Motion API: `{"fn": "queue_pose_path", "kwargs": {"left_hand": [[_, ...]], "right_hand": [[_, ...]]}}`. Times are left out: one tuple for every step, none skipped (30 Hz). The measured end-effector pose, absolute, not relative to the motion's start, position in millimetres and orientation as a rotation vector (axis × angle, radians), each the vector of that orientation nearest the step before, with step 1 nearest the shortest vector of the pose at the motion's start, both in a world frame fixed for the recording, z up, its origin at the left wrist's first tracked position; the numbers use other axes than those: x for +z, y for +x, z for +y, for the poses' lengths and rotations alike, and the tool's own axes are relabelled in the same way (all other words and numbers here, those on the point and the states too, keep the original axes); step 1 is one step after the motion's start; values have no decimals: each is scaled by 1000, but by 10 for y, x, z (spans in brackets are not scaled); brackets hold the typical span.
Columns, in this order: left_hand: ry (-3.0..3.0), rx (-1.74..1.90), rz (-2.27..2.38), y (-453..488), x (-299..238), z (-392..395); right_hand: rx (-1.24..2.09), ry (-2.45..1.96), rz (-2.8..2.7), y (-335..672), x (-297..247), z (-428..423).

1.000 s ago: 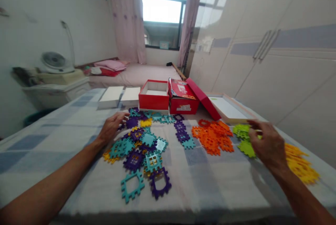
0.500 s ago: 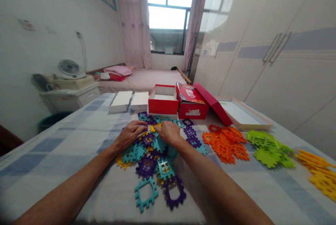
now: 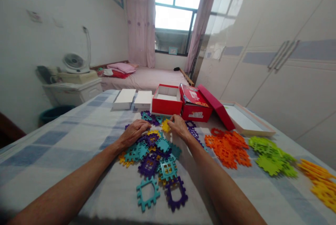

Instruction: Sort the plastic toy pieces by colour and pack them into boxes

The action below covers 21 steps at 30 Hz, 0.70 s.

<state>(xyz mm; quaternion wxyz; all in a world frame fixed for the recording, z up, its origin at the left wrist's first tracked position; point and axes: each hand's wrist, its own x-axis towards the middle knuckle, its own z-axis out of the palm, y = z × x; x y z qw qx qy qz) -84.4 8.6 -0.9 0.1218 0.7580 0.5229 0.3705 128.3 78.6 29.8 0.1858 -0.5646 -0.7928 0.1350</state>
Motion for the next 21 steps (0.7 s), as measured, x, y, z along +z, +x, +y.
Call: {"fn": "queue_pose_path", "kwargs": {"left_hand": [[2213, 1081, 1534, -845, -10, 88], [2209, 1082, 1544, -848, -11, 91], [2204, 1083, 1555, -852, -13, 93], [2197, 1088, 1566, -857, -16, 96], [2189, 1095, 1576, -862, -19, 99], [2181, 1102, 1585, -867, -21, 103], [2173, 1110, 1592, -871, -24, 106], [2167, 1118, 1597, -873, -26, 109], [2163, 1126, 1601, -874, -28, 113], [2159, 1136, 1604, -873, -30, 117], [2156, 1144, 1605, -872, -33, 121], [2154, 1150, 1605, -872, -37, 125], [2152, 1154, 1606, -872, -43, 129], [2150, 1156, 1607, -874, -50, 132], [2147, 1159, 1609, -878, -57, 134], [2145, 1163, 1610, -882, -64, 135], [2143, 1167, 1613, -887, -71, 136], [2139, 1173, 1617, -892, -76, 137], [2135, 1180, 1624, -895, -79, 137], [2132, 1185, 1631, -897, -80, 138], [2129, 1190, 1640, -897, -80, 139]], "right_hand": [[369, -1569, -2240, 1292, 283, 807], [359, -1552, -2248, 1299, 264, 825], [341, -1547, -2252, 1307, 244, 840], [313, -1560, -2252, 1322, 229, 851], [283, -1583, -2250, 1343, 222, 858], [256, -1609, -2248, 1370, 225, 860], [237, -1633, -2244, 1401, 239, 860], [233, -1650, -2236, 1431, 262, 859], [245, -1653, -2225, 1456, 291, 858], [272, -1636, -2215, 1470, 321, 859], [298, -1608, -2217, 1471, 350, 864], [317, -1577, -2232, 1457, 372, 874], [331, -1547, -2259, 1427, 386, 888], [337, -1521, -2294, 1385, 389, 906], [334, -1505, -2328, 1335, 382, 926], [323, -1504, -2352, 1281, 366, 946], [306, -1517, -2360, 1227, 344, 963], [291, -1534, -2360, 1179, 318, 975], [276, -1552, -2363, 1140, 291, 979], [264, -1567, -2369, 1112, 267, 976], [256, -1575, -2379, 1096, 246, 966]]}}
